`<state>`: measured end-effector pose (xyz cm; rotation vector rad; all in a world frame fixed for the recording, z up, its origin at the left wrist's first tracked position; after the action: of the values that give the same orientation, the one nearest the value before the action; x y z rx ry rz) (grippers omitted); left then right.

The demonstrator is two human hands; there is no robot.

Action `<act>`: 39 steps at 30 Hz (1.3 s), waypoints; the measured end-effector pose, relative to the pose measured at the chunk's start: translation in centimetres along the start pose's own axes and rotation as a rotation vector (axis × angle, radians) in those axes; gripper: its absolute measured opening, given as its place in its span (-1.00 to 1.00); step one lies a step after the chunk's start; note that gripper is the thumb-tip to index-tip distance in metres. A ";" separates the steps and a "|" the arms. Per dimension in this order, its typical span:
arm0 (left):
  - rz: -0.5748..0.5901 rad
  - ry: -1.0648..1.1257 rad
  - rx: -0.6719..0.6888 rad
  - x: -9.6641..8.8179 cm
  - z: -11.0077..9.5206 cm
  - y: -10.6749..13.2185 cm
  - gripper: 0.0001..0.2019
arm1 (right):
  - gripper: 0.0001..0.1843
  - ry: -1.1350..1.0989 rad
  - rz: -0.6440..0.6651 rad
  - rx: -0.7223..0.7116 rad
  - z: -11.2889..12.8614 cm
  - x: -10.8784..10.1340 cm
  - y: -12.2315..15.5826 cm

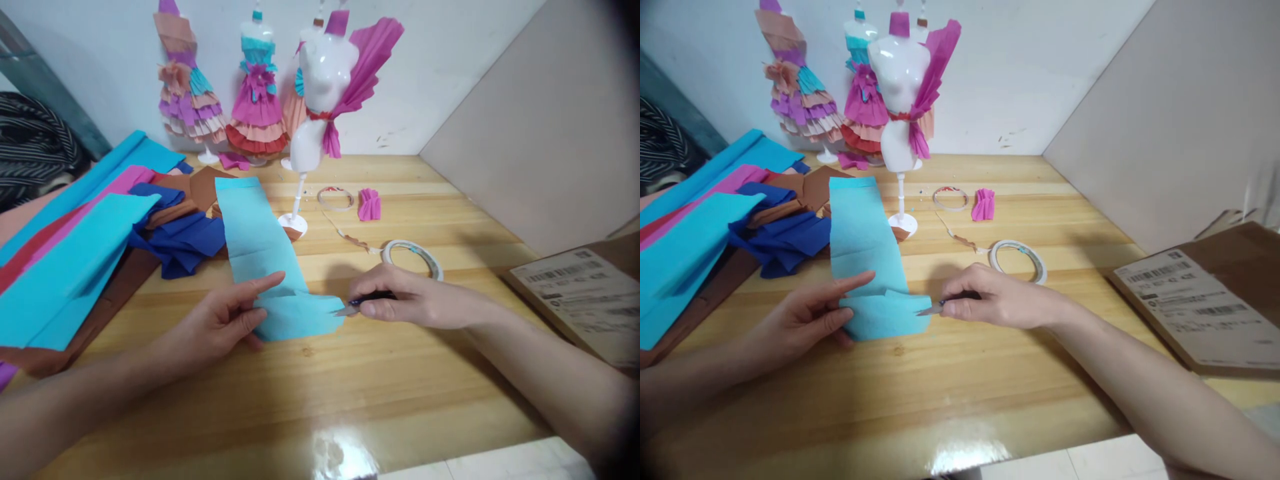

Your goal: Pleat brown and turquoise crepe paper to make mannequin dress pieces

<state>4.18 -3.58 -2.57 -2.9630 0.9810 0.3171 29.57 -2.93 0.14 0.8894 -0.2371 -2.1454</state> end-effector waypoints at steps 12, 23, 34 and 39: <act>0.031 -0.031 0.033 0.1 0.0 -0.1 -0.49 | -0.53 -0.051 0.002 -0.024 0.0 -0.4 0.1; 0.036 -0.036 0.070 0.1 0.0 -0.1 -0.50 | -0.53 0.002 -0.014 -0.022 0.2 -0.7 0.3; 0.045 -0.045 0.077 0.2 -0.1 -0.3 -0.50 | -0.49 0.010 -0.043 0.021 0.0 -0.6 0.4; 0.038 -0.044 0.077 0.2 -0.1 -0.2 -0.51 | -0.48 0.004 -0.045 0.033 -0.3 -0.5 0.3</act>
<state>4.46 -3.59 -2.56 -2.8588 1.0216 0.3361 30.13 -2.77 0.29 0.9264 -0.2536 -2.1866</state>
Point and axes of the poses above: each hand's wrist, its own y-axis away from the middle knuckle, its own x-axis out of the palm, z = x × y, the point moved 3 cm from there along -y, towards the middle knuckle, and after that the axes turned 11 degrees about x, right-handed, at the moved point
